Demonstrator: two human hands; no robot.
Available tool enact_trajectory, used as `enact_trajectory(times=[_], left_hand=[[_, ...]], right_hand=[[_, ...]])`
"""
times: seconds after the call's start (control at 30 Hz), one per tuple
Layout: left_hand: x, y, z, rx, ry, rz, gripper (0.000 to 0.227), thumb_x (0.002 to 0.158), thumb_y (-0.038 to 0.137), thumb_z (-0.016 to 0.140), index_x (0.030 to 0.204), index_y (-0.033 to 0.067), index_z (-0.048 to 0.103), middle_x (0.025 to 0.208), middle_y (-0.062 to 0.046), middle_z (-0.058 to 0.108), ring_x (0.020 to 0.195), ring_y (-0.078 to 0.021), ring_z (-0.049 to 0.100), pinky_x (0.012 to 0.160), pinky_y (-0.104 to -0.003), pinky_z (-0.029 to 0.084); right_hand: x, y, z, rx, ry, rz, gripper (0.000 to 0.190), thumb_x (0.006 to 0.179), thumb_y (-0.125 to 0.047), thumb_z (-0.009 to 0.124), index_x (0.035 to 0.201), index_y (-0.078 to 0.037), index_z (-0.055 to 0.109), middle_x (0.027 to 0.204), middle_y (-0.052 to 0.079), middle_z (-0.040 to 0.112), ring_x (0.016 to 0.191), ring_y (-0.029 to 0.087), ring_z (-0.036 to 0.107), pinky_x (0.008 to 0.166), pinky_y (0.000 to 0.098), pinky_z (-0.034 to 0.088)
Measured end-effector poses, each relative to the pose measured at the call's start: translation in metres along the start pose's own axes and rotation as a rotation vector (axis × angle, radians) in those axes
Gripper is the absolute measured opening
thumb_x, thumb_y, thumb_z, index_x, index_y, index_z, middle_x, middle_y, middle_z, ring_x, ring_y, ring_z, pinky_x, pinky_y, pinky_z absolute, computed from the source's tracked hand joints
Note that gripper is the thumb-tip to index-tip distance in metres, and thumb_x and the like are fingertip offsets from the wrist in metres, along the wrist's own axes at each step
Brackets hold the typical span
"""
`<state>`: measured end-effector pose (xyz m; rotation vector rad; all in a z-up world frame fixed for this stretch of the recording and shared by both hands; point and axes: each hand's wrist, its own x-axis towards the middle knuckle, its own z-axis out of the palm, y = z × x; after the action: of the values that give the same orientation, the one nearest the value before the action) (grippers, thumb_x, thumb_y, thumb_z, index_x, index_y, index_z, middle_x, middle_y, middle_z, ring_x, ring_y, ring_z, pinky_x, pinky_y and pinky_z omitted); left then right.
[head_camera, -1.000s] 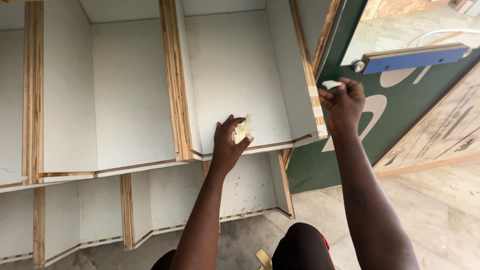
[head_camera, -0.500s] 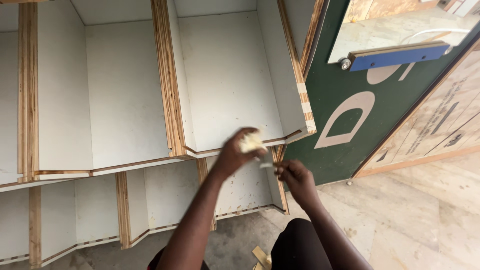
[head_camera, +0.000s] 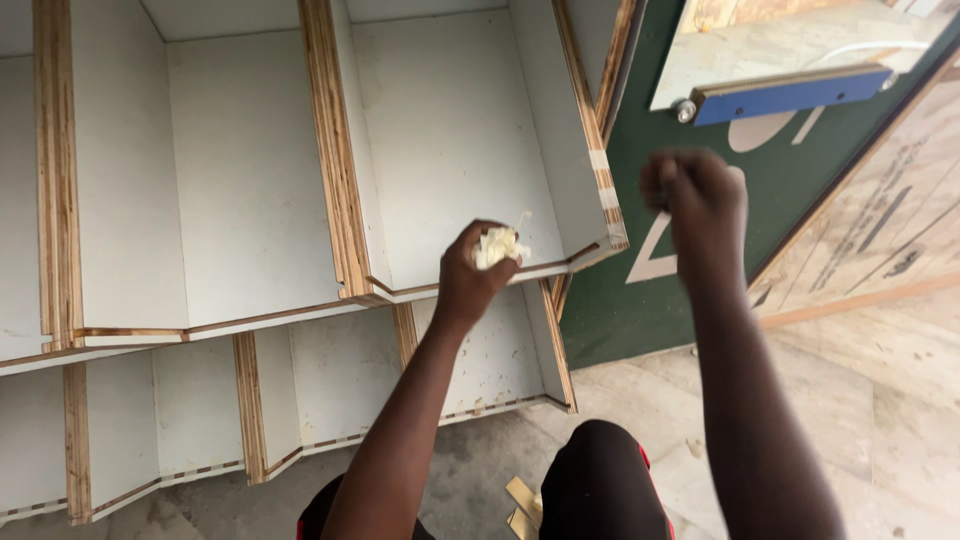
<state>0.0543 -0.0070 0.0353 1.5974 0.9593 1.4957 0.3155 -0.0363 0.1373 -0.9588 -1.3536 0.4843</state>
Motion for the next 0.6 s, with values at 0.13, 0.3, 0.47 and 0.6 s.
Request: enact_trajectory(times=[0.13, 0.3, 0.47, 0.6], left_hand=[[0.011, -0.006, 0.001, 0.112, 0.043, 0.01, 0.034, 0.086, 0.012, 0.077, 0.117, 0.0055, 0.067, 0.1, -0.009, 0.077, 0.091, -0.0152, 0.073, 0.08, -0.03, 0.059], [0.018, -0.023, -0.008, 0.037, 0.023, -0.06, 0.037, 0.084, 0.013, 0.078, 0.118, 0.006, 0.065, 0.101, -0.007, 0.075, 0.09, -0.0127, 0.071, 0.079, -0.029, 0.06], [0.018, -0.032, -0.012, -0.062, -0.019, -0.08, 0.039, 0.083, 0.012, 0.079, 0.118, 0.006, 0.064, 0.101, -0.006, 0.074, 0.091, -0.0114, 0.07, 0.08, -0.028, 0.06], [0.014, -0.034, -0.013, -0.016, -0.02, -0.066, 0.038, 0.084, 0.012, 0.08, 0.118, 0.0059, 0.065, 0.101, -0.005, 0.075, 0.091, -0.0108, 0.071, 0.081, -0.027, 0.059]], right_hand=[[0.054, 0.032, 0.018, 0.15, -0.198, 0.429, 0.03, 0.106, -0.026, 0.055, 0.116, -0.001, 0.067, 0.105, 0.009, 0.073, 0.096, 0.016, 0.072, 0.086, 0.0321, 0.061], [0.071, 0.067, 0.05, 0.136, -0.163, 0.493, 0.035, 0.104, -0.029, 0.055, 0.123, -0.001, 0.062, 0.104, 0.011, 0.071, 0.09, 0.019, 0.071, 0.081, 0.0357, 0.06], [0.071, 0.066, 0.05, 0.033, -0.142, 0.44, 0.035, 0.106, -0.029, 0.057, 0.12, 0.003, 0.063, 0.099, 0.011, 0.07, 0.086, 0.015, 0.069, 0.078, 0.0332, 0.06], [0.069, 0.066, 0.054, 0.088, -0.13, 0.425, 0.033, 0.108, -0.028, 0.054, 0.119, 0.002, 0.061, 0.096, 0.01, 0.07, 0.082, 0.014, 0.068, 0.073, 0.0319, 0.06]])
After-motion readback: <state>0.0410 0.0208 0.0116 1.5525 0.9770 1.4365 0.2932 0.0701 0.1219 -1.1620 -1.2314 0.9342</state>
